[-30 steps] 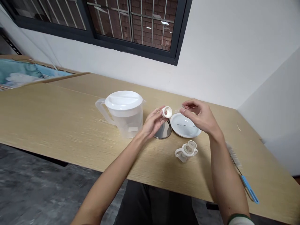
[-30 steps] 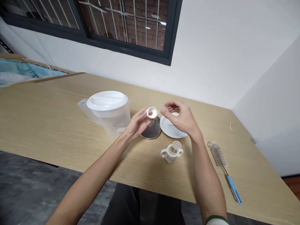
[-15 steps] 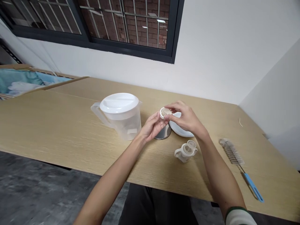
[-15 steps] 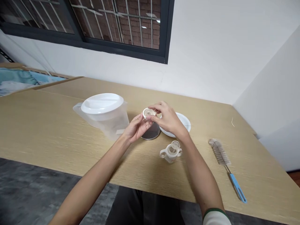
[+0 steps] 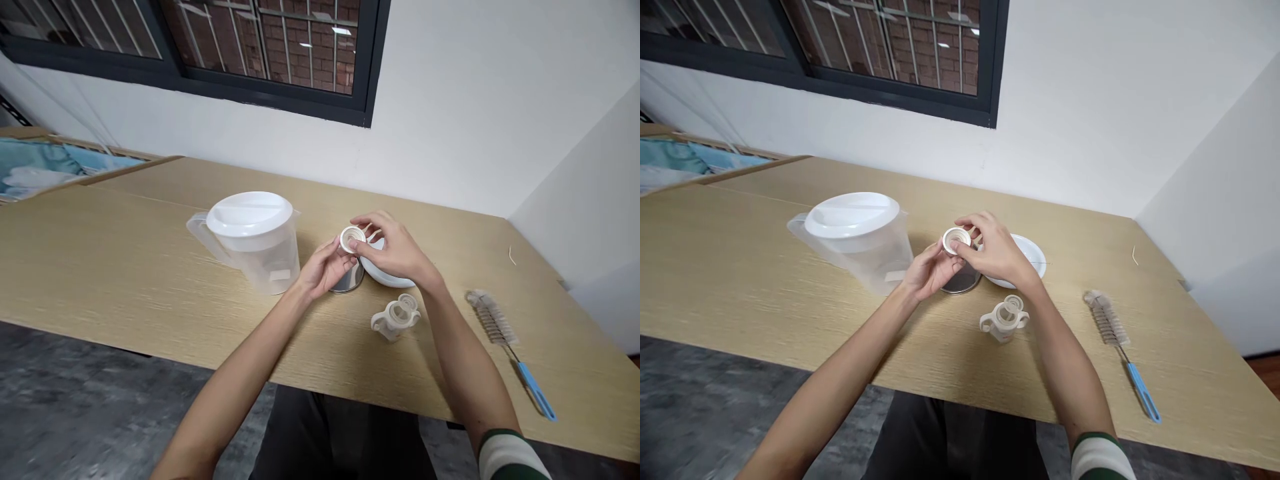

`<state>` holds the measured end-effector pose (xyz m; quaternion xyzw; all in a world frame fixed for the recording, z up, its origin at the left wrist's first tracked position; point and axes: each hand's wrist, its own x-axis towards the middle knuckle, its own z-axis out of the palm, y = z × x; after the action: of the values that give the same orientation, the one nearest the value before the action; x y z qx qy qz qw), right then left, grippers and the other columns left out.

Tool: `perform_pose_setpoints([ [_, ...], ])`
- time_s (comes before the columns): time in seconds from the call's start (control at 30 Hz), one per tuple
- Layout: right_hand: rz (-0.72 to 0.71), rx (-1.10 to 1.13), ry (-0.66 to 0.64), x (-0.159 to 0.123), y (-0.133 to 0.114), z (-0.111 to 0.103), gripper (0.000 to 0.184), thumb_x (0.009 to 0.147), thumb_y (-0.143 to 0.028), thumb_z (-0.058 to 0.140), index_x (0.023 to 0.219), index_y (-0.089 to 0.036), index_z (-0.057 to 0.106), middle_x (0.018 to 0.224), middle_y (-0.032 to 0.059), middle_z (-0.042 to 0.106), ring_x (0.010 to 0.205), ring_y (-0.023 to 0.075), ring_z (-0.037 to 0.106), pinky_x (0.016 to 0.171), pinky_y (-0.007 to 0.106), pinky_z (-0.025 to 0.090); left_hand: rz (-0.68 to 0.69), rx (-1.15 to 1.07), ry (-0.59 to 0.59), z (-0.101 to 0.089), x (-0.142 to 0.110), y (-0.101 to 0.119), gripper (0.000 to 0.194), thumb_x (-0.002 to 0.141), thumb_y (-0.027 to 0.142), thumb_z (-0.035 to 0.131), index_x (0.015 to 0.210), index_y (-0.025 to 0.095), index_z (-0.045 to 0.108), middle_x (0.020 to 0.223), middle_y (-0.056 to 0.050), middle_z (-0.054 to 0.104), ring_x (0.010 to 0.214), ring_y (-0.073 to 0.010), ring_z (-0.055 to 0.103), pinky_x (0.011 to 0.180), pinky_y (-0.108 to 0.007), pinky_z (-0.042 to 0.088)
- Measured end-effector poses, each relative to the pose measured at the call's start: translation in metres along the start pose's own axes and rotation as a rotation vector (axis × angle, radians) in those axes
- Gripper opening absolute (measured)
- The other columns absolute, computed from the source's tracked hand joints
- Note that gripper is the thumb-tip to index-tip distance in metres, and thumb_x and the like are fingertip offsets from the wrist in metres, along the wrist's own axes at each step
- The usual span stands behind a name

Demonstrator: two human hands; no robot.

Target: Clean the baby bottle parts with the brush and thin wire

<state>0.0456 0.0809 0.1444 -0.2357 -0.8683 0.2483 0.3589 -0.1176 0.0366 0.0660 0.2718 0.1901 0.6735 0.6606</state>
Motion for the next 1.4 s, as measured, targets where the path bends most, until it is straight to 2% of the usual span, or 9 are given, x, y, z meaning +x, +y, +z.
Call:
perform_pose_setpoints([
  [0.3, -0.012, -0.028, 0.018, 0.0, 0.0, 0.006, 0.019, 0.083, -0.024, 0.066, 0.102, -0.021, 0.068, 0.103, 0.0043, 0.067, 0.094, 0.0184, 0.063, 0.079, 0.033, 0.053, 0.061, 0.062, -0.067, -0.008, 0.002, -0.005, 0.029, 0.081, 0.023, 0.077, 0.106, 0.011, 0.072, 0.107, -0.012, 0.072, 0.096, -0.0178, 0.068, 0.087, -0.028, 0.056],
  [0.57, -0.049, -0.093, 0.028, 0.0, 0.002, 0.007, 0.017, 0.085, -0.025, 0.065, 0.101, -0.021, 0.068, 0.101, 0.0046, 0.065, 0.094, 0.0192, 0.062, 0.084, 0.035, 0.051, 0.102, 0.08, -0.058, -0.002, 0.001, -0.006, 0.039, 0.073, 0.022, 0.084, 0.108, 0.012, 0.072, 0.11, -0.011, 0.073, 0.097, -0.0166, 0.068, 0.091, -0.026, 0.055],
  [0.83, -0.034, -0.169, 0.049, -0.002, 0.001, 0.012, 0.016, 0.085, -0.024, 0.063, 0.1, -0.021, 0.065, 0.105, 0.0056, 0.064, 0.096, 0.0209, 0.061, 0.084, 0.035, 0.049, 0.119, 0.084, -0.033, -0.003, 0.003, -0.006, 0.032, 0.073, 0.022, 0.085, 0.1, 0.011, 0.072, 0.093, -0.008, 0.073, 0.091, -0.0172, 0.069, 0.091, -0.027, 0.055],
  [1.0, -0.009, -0.082, 0.056, -0.002, -0.004, 0.011, 0.013, 0.082, -0.022, 0.064, 0.094, -0.021, 0.065, 0.1, 0.0035, 0.066, 0.089, 0.0182, 0.061, 0.079, 0.033, 0.049, 0.079, 0.064, 0.026, -0.003, 0.002, -0.006, 0.022, 0.081, 0.021, 0.077, 0.1, 0.01, 0.072, 0.102, -0.011, 0.074, 0.094, -0.0177, 0.07, 0.086, -0.026, 0.057],
  [1.1, 0.039, 0.003, 0.073, -0.001, -0.006, 0.011, 0.013, 0.08, -0.021, 0.064, 0.093, -0.021, 0.065, 0.1, 0.0029, 0.068, 0.087, 0.0169, 0.062, 0.077, 0.032, 0.05, 0.057, 0.061, 0.014, -0.003, 0.001, -0.006, 0.021, 0.084, 0.024, 0.076, 0.099, 0.01, 0.072, 0.102, -0.012, 0.074, 0.09, -0.0176, 0.07, 0.081, -0.026, 0.059],
  [1.23, 0.095, 0.092, 0.085, 0.0, -0.006, 0.012, 0.014, 0.078, -0.022, 0.065, 0.092, -0.02, 0.065, 0.097, 0.002, 0.069, 0.085, 0.0159, 0.062, 0.077, 0.031, 0.051, 0.047, 0.047, -0.013, -0.004, 0.001, -0.006, 0.026, 0.081, 0.026, 0.079, 0.101, 0.01, 0.071, 0.102, -0.011, 0.074, 0.089, -0.0172, 0.069, 0.079, -0.026, 0.059],
  [1.4, 0.108, 0.122, 0.073, 0.0, -0.007, 0.012, 0.017, 0.075, -0.024, 0.066, 0.092, -0.02, 0.063, 0.097, 0.0022, 0.068, 0.084, 0.016, 0.062, 0.079, 0.032, 0.052, 0.043, 0.038, -0.024, -0.004, 0.0, -0.007, 0.032, 0.077, 0.027, 0.083, 0.1, 0.01, 0.071, 0.108, -0.012, 0.073, 0.097, -0.0191, 0.069, 0.086, -0.027, 0.058],
])
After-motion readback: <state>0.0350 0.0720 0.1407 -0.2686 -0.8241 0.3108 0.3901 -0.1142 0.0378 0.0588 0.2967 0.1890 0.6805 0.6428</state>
